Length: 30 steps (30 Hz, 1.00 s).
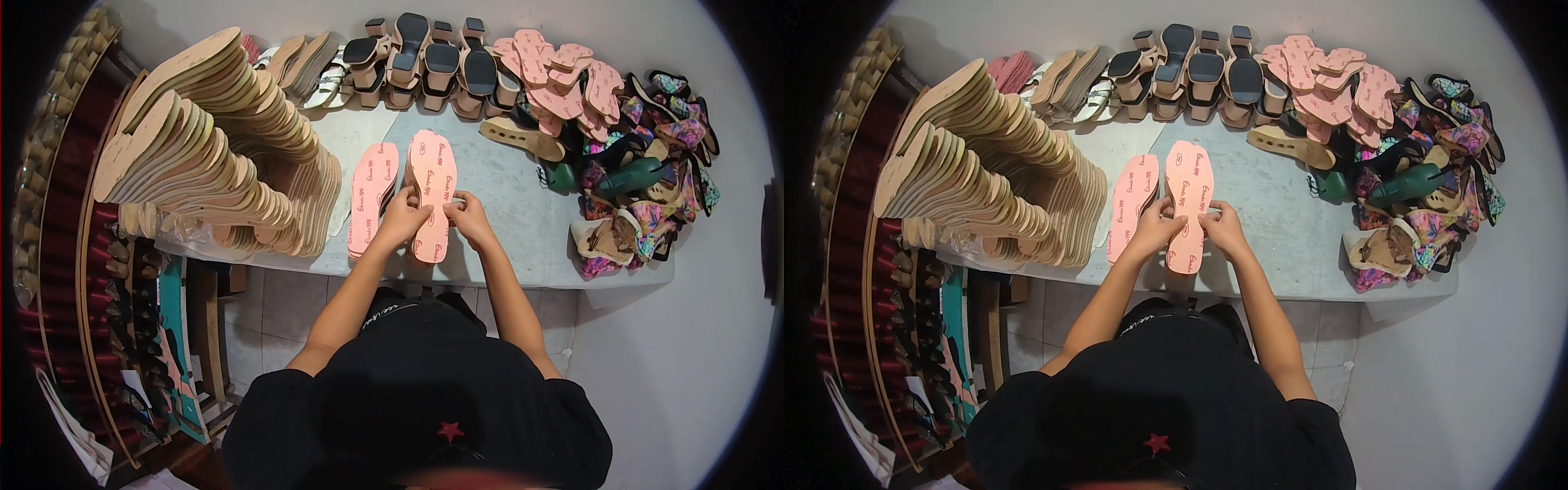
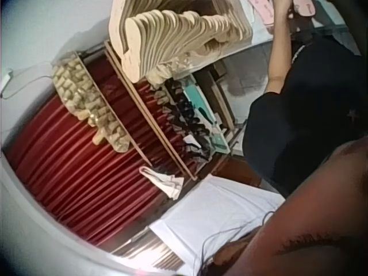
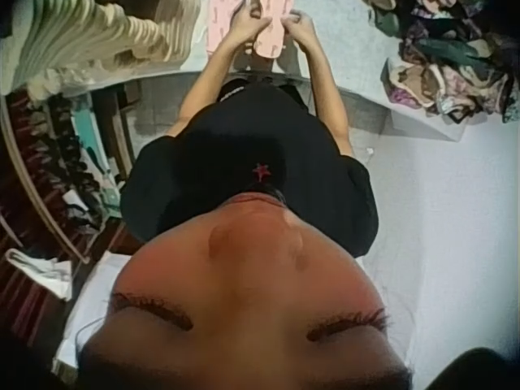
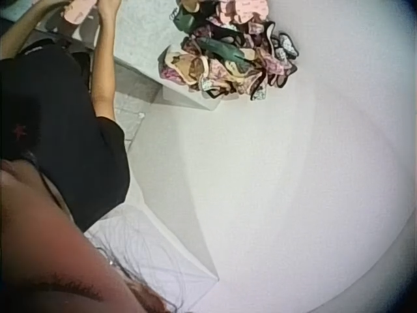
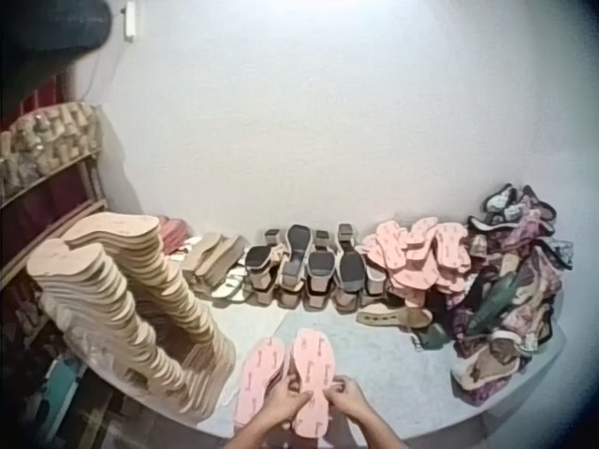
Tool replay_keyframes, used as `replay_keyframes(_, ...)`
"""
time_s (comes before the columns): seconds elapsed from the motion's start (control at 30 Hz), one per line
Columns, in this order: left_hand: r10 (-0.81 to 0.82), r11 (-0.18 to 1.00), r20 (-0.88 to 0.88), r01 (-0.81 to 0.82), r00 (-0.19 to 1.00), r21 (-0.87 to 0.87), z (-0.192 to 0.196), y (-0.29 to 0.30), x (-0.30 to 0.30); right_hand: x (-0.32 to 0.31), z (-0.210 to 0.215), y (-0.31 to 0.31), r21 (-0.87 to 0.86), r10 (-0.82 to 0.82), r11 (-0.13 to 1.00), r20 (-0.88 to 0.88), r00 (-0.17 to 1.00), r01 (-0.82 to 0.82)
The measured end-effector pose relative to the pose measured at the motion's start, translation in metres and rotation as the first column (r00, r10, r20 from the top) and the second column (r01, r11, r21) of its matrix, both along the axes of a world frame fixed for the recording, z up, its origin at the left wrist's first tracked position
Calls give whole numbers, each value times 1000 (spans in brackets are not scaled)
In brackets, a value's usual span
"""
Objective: Inspecting and sorting pink shoe insoles on a workbench in a shoe manufacturing facility.
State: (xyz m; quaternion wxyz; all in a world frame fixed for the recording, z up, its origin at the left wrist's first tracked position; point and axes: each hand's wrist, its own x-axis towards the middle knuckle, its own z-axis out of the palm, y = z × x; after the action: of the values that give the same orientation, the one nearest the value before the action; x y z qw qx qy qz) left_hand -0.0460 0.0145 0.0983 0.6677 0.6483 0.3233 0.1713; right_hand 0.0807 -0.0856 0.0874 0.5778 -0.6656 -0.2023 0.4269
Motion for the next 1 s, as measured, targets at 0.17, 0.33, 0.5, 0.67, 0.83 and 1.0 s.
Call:
replay_keyframes(0.17, -41, 946, -130, 80, 991, 314, -16, 1, -12, -10, -11, 1, -65, -27, 997, 106, 994, 34)
replay_keyframes(0.33, -51, 932, -130, 94, 990, 349, -18, 3, -12, -6, -18, 1, -161, 50, 987, 315, 948, 1)
replay_keyframes(0.5, -21, 926, -159, 79, 987, 369, -8, -1, -13, -6, -18, 3, -97, 28, 995, 264, 964, -3)
replay_keyframes(0.67, -14, 917, -217, 99, 976, 385, -10, -6, -13, -2, -14, -1, -118, 80, 991, 195, 977, -58)
replay_keyframes(0.83, 145, 812, -309, 65, 940, 580, 11, -20, 2, 29, -21, -7, -141, 173, 982, 364, 915, -129)
replay_keyframes(1.0, 198, 786, -107, -93, 974, 611, 39, -23, 49, 139, 21, 1, 105, -192, 981, 678, 710, 166)
